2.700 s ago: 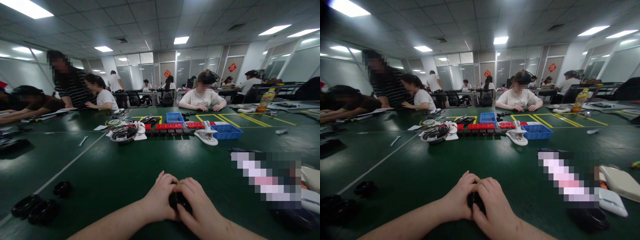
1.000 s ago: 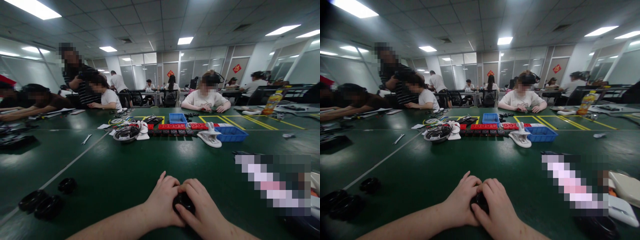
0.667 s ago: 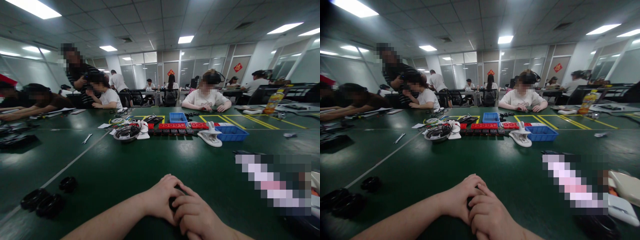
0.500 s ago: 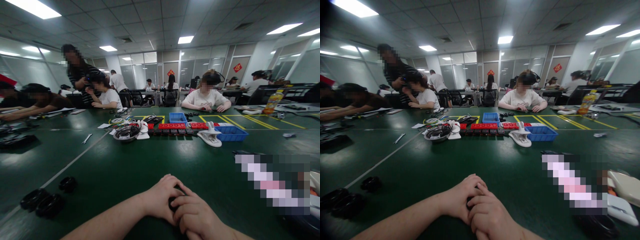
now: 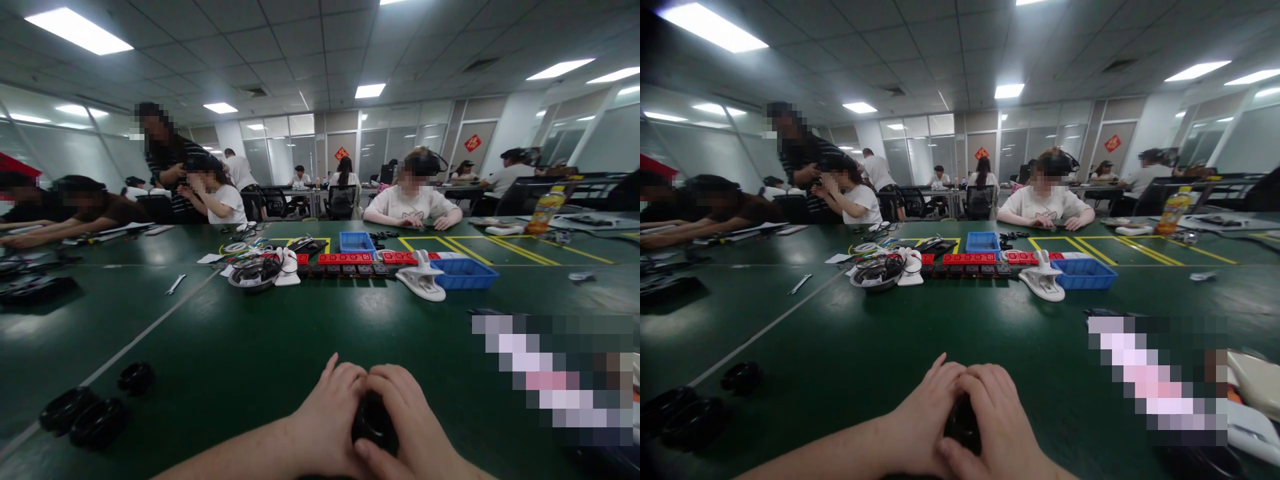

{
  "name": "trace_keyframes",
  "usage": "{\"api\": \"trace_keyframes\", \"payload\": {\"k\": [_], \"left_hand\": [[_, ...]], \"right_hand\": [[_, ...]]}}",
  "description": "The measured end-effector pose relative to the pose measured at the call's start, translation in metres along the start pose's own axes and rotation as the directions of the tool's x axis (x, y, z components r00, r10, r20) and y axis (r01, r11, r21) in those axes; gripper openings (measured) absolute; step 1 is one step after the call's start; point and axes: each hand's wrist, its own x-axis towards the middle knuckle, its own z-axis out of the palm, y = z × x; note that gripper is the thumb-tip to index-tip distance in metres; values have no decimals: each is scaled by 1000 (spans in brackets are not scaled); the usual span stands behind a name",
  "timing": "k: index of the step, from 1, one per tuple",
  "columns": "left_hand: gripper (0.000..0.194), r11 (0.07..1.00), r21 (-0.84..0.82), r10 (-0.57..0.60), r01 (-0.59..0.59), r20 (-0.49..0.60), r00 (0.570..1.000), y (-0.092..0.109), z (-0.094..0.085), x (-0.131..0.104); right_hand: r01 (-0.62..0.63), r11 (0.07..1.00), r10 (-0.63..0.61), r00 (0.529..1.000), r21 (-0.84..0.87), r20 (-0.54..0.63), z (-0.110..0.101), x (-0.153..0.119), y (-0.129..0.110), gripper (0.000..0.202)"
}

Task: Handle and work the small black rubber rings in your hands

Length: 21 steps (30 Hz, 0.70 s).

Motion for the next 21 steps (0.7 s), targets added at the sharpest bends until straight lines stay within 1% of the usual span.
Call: {"api": "trace_keyframes", "payload": {"k": [2, 4, 7, 11, 14, 16, 19, 21], "left_hand": [[72, 999, 21, -29, 30, -25, 999, 3, 2, 0], [61, 998, 39, -56, 58, -63, 996, 4, 4, 1], [48, 995, 64, -71, 78, -110, 991, 3, 3, 1], [44, 995, 71, -61, 72, -143, 988, 1, 4, 1], [44, 997, 50, -53, 62, -156, 986, -1, 3, 1], [43, 999, 29, -39, 43, -152, 988, -2, 2, 2], [41, 1000, -11, 20, -21, -102, 995, -5, -3, 4], [40, 997, -36, 62, -64, -58, 996, -8, -6, 5]], "right_hand": [[-96, 995, 96, 994, -16, 41, 3, 0, -1, 29], [-158, 987, 160, 983, -38, 86, 5, 1, -2, 22], [-212, 976, 218, 966, -58, 141, 5, 2, -3, 17], [-252, 965, 262, 949, -76, 173, 4, 4, -4, 16], [-243, 968, 250, 952, -59, 177, 2, 5, -5, 16], [-219, 975, 221, 961, -29, 167, 0, 5, -6, 15], [-169, 984, 158, 974, 54, 160, -2, 6, -7, 17], [-129, 982, 106, 981, 135, 165, -3, 6, -8, 23]]}}
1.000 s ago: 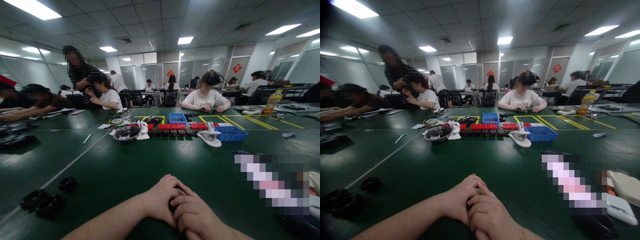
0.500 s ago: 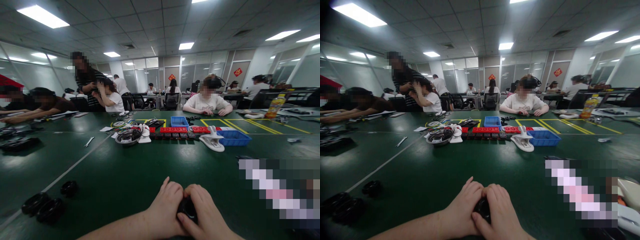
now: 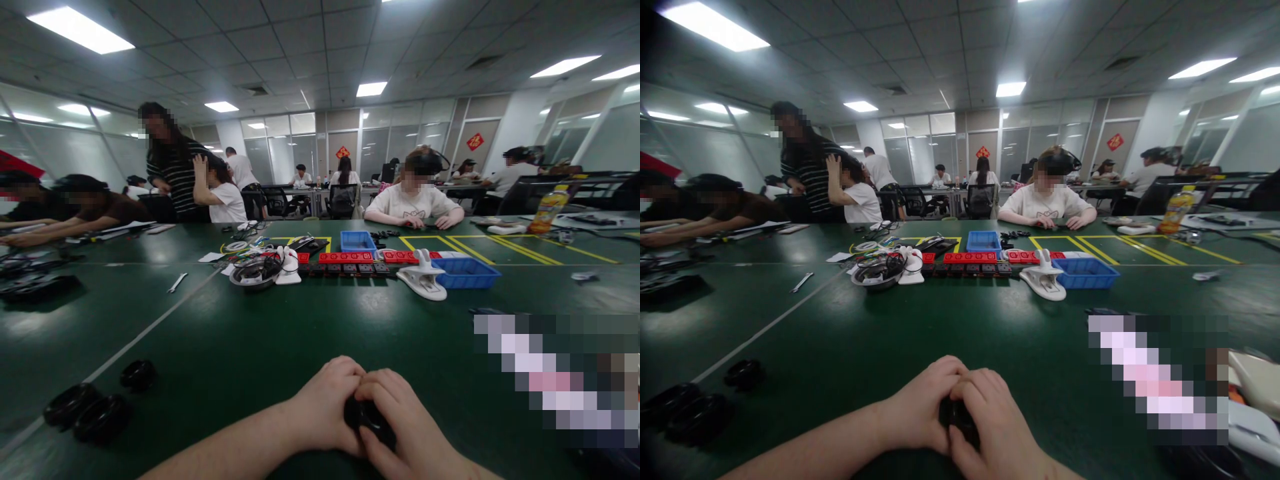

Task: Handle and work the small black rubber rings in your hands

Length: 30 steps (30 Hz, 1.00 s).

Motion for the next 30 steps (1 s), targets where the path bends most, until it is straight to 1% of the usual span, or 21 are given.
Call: {"api": "trace_keyframes", "payload": {"k": [3, 5, 8, 12, 16, 18, 21, 23, 24, 26, 27, 28, 30], "left_hand": [[37, 998, -30, 56, -55, 42, 998, -7, -3, 1], [32, 994, -50, 98, -95, 58, 993, -11, -2, 2], [26, 991, -68, 119, -114, 80, 990, -16, 0, 3], [26, 991, -80, 113, -105, 100, 989, -18, 3, 2], [32, 990, -73, 127, -121, 92, 988, -18, 3, 1], [38, 992, -65, 113, -107, 91, 989, -16, 1, 1], [64, 994, -60, 94, -88, 105, 990, -11, -2, 1], [77, 995, -41, 91, -86, 123, 988, -7, -3, 0], [81, 997, -27, 79, -76, 124, 989, -5, -3, 0], [85, 1000, 6, 14, -14, 95, 995, -2, 0, -2], [86, 999, 24, -27, 25, 75, 997, 0, 2, -3], [86, 997, 43, -63, 61, 56, 996, 2, 4, -4], [82, 991, 76, -110, 107, 32, 993, 6, 9, -6]], "right_hand": [[118, 987, -119, 993, 109, 3, -1, 0, 0, 30], [224, 963, -225, 974, 151, -7, -2, 0, 0, 27], [339, 931, -341, 940, 132, -8, -5, 2, -2, 21], [395, 915, -396, 918, 80, 3, -8, 5, -6, 22], [411, 911, -412, 911, 41, 21, -8, 4, -7, 21], [418, 908, -418, 908, 18, 25, -8, 3, -4, 21], [440, 897, -441, 897, -37, -33, -7, 0, 2, 24], [426, 901, -432, 900, -87, -64, -6, -2, 6, 28], [399, 910, -408, 910, -113, -70, -5, -3, 7, 34], [305, 939, -321, 943, -158, -89, -3, -5, 7, 45], [248, 954, -267, 958, -167, -104, -2, -5, 7, 48], [192, 967, -212, 971, -165, -114, -1, -5, 6, 48], [97, 986, -112, 987, -138, -111, 0, -4, 3, 40]]}}
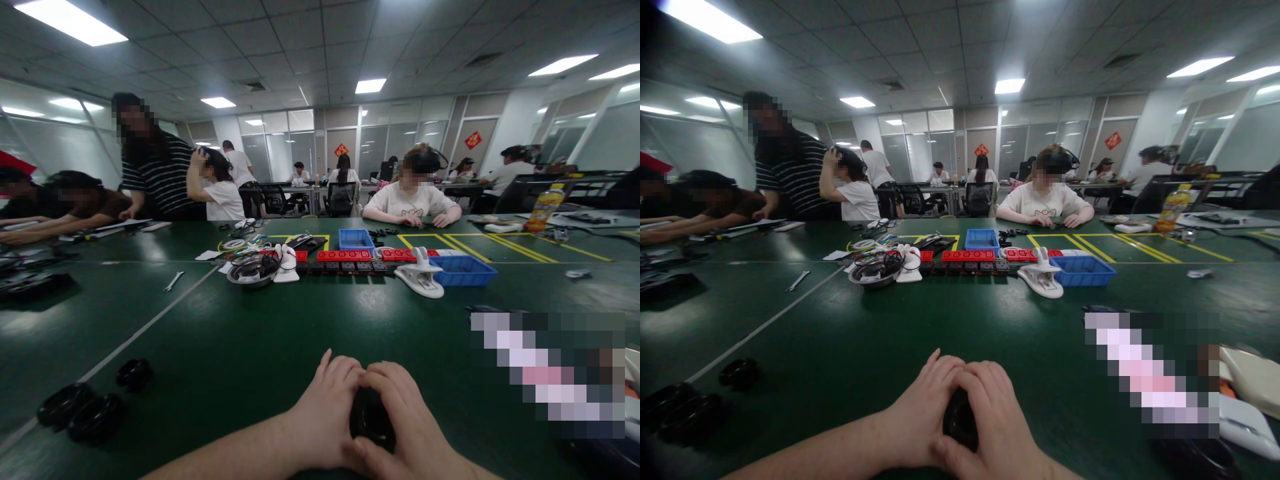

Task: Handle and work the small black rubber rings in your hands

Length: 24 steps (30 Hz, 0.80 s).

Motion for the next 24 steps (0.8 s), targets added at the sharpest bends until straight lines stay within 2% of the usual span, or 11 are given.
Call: {"api": "trace_keyframes", "payload": {"k": [5, 11, 16, 20, 24], "left_hand": [[67, 999, 5, -54, 54, -9, 998, 9, 6, 0], [56, 999, -14, -34, 33, -55, 998, 9, 6, 0], [52, 1000, 3, 0, 0, -79, 997, 5, 5, 0], [51, 998, 22, 63, -62, -35, 997, 0, 0, 3], [43, 989, 5, 145, -145, 6, 989, -12, -3, 6]], "right_hand": [[-180, 983, 183, 977, -40, 107, 2, 3, -4, 14], [-257, 962, 266, 956, -89, 125, 6, 2, -4, 13], [-230, 969, 241, 962, -93, 128, 5, 2, -4, 12], [-157, 987, 153, 976, 14, 153, 0, 4, -4, 9], [-59, 989, 41, 990, 132, 136, -5, 6, -7, 17]]}}
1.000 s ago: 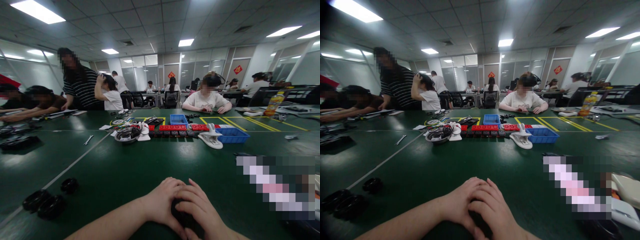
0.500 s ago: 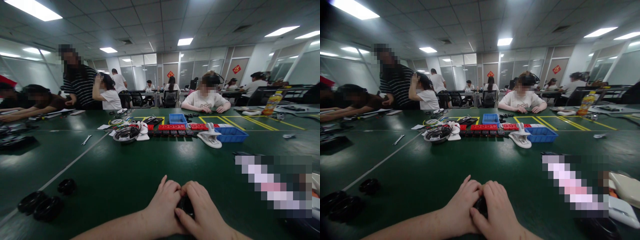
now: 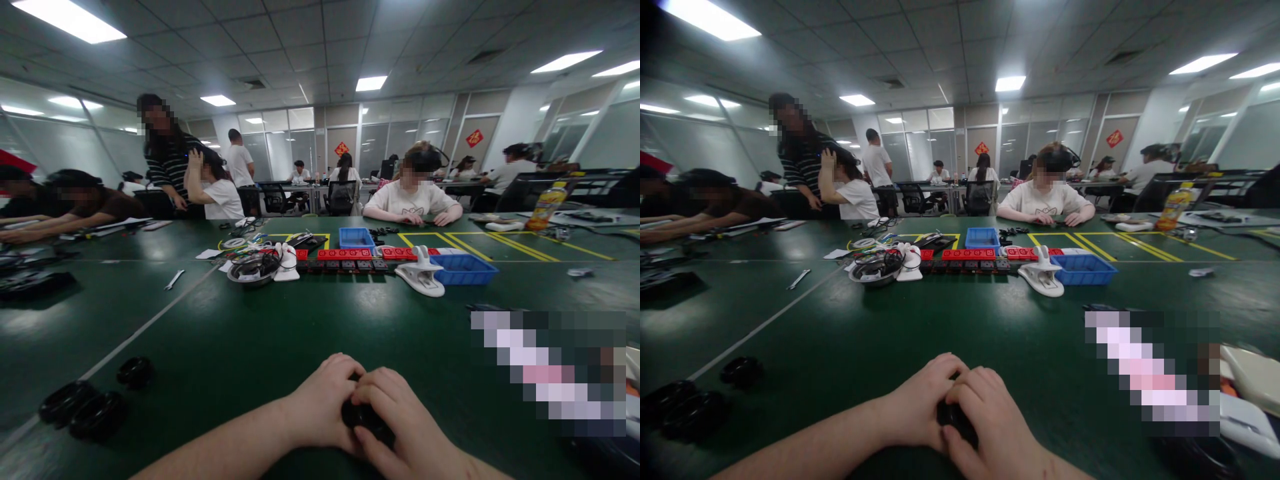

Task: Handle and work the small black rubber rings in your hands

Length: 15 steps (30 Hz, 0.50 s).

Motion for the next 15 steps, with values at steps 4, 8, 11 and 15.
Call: {"api": "trace_keyframes", "payload": {"k": [4, 8, 11, 15], "left_hand": [[38, 997, -39, 63, -63, 8, 998, -10, 1, 1], [34, 997, -43, 67, -65, 26, 997, -9, -1, 1], [36, 997, -38, 74, -73, 35, 997, -6, -3, 1], [37, 996, -31, 80, -79, 43, 996, -7, -3, 0]], "right_hand": [[217, 976, -217, 975, 29, 36, -3, 1, -2, 21], [371, 928, -370, 925, 3, 86, 4, -1, 4, 19], [408, 913, -405, 912, -31, 65, 13, -4, 10, 21], [417, 909, -416, 909, -15, 32, 12, -5, 10, 16]]}}
